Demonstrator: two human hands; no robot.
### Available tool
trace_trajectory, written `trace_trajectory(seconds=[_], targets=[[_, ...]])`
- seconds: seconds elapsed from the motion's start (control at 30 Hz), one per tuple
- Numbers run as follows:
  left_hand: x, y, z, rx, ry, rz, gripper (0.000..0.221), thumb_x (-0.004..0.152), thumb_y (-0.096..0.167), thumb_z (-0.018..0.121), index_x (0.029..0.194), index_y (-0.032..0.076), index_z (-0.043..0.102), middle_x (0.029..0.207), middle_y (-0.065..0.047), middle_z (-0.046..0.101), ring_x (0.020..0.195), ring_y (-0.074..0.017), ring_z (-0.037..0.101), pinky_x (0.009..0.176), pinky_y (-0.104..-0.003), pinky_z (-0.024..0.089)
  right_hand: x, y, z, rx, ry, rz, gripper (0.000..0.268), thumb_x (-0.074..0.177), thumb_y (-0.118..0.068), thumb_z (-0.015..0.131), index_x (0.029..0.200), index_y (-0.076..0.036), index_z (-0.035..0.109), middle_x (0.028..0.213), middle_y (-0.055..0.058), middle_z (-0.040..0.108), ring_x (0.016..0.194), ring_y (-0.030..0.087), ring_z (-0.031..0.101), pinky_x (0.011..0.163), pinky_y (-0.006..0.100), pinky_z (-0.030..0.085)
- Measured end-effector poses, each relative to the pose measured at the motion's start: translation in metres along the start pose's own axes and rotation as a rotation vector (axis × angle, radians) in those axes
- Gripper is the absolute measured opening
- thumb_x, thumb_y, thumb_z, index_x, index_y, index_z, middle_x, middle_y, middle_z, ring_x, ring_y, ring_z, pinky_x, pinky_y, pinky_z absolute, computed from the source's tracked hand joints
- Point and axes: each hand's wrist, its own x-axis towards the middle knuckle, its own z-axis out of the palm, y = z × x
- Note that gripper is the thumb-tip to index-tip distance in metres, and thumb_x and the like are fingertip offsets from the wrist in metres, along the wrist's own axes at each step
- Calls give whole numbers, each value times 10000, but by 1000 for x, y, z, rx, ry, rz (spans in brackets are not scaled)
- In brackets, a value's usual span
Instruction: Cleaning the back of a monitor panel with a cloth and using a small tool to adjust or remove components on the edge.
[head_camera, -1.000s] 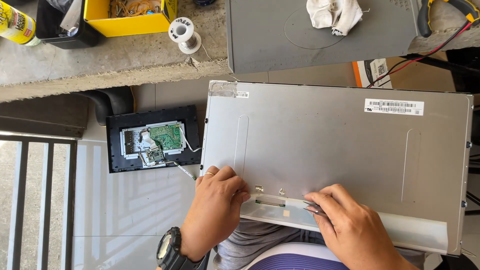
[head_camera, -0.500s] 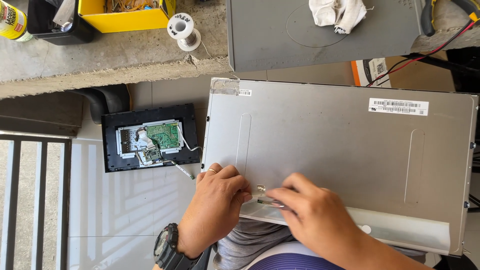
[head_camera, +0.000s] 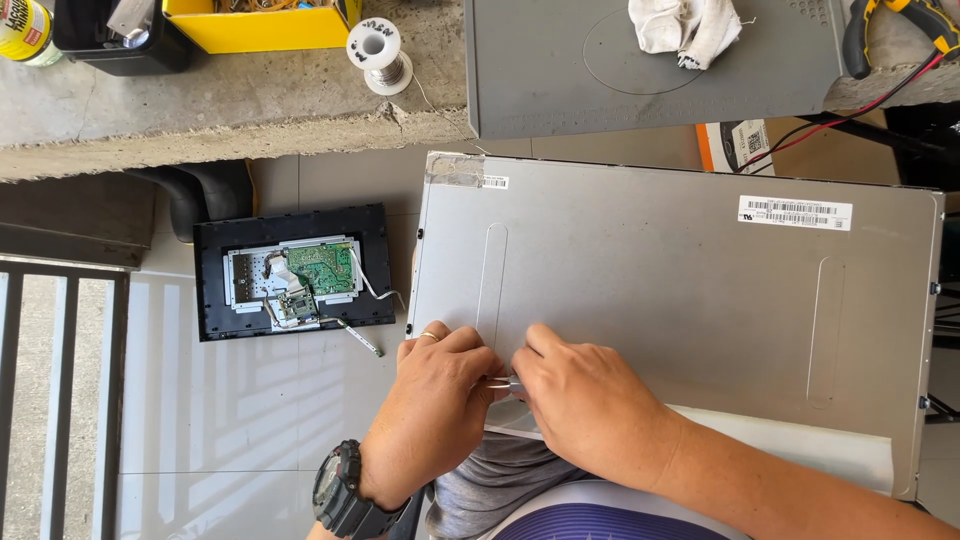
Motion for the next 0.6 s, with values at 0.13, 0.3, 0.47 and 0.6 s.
trace_trajectory(seconds=[0.13, 0.3, 0.47, 0.6], targets=[[0, -2, 1, 25, -1, 25, 214, 1085, 238, 710, 885, 228, 786, 893, 64, 623, 955, -288, 547, 795, -515, 399, 7, -2, -4, -58, -67, -8, 225, 1104, -195, 669, 893, -148, 606, 962, 37, 553, 606, 341, 638, 527, 541, 520], [0, -2, -2, 4, -43, 18, 203, 1084, 281, 742, 895, 220, 781, 912, 77, 652, 995, -284, 551, 818, -521, 396, 9, -2, -12, -35, -130, 2, 251, 1126, -269, 670, 911, -150, 620, 983, 35, 559, 672, 352, 662, 566, 562, 526], [1, -4, -7, -15, -77, 38, 216, 1078, 328, 764, 895, 214, 770, 911, 78, 677, 988, -290, 554, 822, -520, 396, 12, 12, -30, 85, -228, 30, 246, 1121, -360, 709, 987, -157, 673, 1040, 59, 628, 920, 397, 729, 791, 620, 556], [2, -3, -10, -71, -74, 32, 182, 1031, 244, 742, 857, 258, 796, 895, 111, 706, 987, -270, 567, 815, -510, 376, -1, 27, -54, 336, -68, 69, 194, 1082, -310, 749, 1161, -205, 891, 1044, -9, 765, 825, 268, 763, 803, 446, 564]])
